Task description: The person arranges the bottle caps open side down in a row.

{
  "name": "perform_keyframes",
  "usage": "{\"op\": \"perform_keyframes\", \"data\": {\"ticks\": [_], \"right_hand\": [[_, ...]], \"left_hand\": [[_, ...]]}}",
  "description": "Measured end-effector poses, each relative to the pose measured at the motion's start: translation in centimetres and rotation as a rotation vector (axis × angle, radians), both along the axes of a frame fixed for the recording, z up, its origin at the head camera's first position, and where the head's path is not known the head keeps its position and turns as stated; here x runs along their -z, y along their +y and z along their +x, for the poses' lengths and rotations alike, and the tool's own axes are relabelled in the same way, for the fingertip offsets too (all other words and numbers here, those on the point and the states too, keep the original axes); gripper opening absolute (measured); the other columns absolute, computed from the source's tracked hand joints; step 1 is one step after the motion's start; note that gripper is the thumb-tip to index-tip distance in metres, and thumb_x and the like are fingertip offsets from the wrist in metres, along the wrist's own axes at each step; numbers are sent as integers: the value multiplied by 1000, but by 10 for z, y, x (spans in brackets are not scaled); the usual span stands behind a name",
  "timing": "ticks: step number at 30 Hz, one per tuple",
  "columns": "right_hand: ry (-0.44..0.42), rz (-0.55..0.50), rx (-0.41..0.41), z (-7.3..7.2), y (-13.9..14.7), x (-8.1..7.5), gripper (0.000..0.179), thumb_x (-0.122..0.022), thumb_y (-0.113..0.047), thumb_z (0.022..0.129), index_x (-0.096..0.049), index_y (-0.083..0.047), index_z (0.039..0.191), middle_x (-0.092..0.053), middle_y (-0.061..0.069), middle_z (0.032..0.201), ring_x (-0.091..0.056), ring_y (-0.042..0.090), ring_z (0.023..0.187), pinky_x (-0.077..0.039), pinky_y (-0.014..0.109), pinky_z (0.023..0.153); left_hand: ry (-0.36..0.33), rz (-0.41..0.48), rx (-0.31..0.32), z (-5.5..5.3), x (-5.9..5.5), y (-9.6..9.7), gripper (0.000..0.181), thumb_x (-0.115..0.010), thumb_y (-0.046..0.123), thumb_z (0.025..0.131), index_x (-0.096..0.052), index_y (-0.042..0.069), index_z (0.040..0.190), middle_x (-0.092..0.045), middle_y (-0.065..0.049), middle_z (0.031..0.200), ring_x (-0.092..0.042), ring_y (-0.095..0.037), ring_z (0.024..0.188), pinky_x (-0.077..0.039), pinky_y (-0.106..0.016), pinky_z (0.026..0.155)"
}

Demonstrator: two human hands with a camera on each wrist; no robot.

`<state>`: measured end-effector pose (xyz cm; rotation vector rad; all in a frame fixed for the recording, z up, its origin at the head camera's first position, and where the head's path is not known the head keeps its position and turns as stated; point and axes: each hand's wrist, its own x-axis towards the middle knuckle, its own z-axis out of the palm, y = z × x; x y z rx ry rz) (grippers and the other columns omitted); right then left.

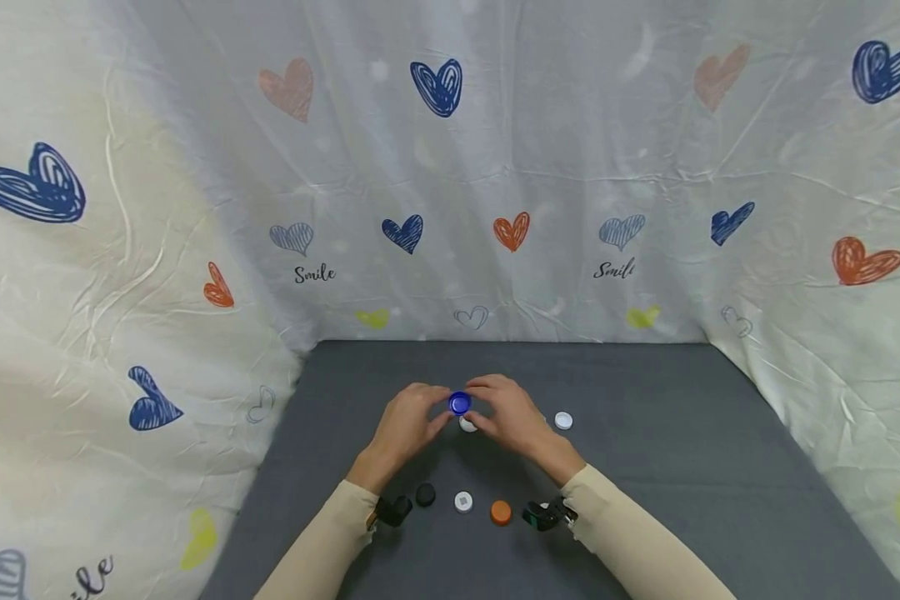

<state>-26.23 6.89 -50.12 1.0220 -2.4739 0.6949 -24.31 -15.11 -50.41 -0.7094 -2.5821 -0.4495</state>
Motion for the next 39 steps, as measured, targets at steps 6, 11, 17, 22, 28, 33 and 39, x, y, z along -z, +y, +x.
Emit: {"op": "perform_keyframes", "data": {"ticks": [6, 11, 17, 22, 28, 33, 39], "right_hand": [[41, -57, 2, 13, 14, -9, 37, -81, -29, 86, -74, -11, 117, -70, 4, 121, -63, 21, 115, -54, 42, 95], [76, -113, -31, 23, 24, -17, 39, -82, -28, 85, -74, -10, 118, -70, 5, 121, -63, 22, 115, -54, 44, 96], [95, -128, -35, 35, 34, -22, 42, -83, -29, 84, -73, -11, 121, -69, 4, 124, -62, 22, 117, -53, 45, 98], [86, -150, -47, 42, 41, -20, 45, -85, -26, 82, -72, -11, 122, -68, 4, 124, -62, 22, 117, -53, 46, 97], [61, -140, -53, 50, 48, -12, 46, -84, -25, 83, -70, -11, 125, -68, 4, 125, -62, 21, 117, -54, 45, 96], [50, -139, -56, 55, 51, -8, 48, -83, -26, 84, -69, -12, 128, -68, 4, 126, -61, 21, 118, -53, 44, 98], [107, -169, -63, 58, 53, -7, 50, -87, -22, 79, -71, -12, 125, -68, 4, 124, -62, 21, 116, -54, 44, 95]], "left_hand": [[33, 48, 64, 10, -15, 7, 35, -80, 30, 87, -75, 14, 118, -74, 1, 116, -67, -18, 110, -56, -37, 93], [80, 89, 123, 16, -22, 12, 36, -82, 28, 85, -75, 13, 118, -75, 0, 115, -67, -18, 108, -57, -37, 91], [109, 125, 199, 24, -29, 17, 39, -84, 25, 84, -74, 11, 119, -75, 0, 114, -67, -17, 106, -57, -35, 90], [113, 133, 242, 28, -28, 21, 41, -85, 24, 82, -74, 11, 120, -75, 0, 114, -67, -16, 105, -58, -34, 89], [107, 114, 275, 32, -21, 25, 42, -85, 25, 82, -74, 10, 119, -75, -1, 114, -67, -16, 104, -57, -33, 90], [96, 104, 287, 34, -17, 28, 42, -85, 26, 82, -74, 10, 119, -75, -1, 114, -67, -16, 105, -57, -34, 91], [101, 87, 298, 35, -15, 30, 43, -82, 29, 85, -72, 10, 122, -73, 0, 117, -66, -14, 107, -56, -31, 92]]}}
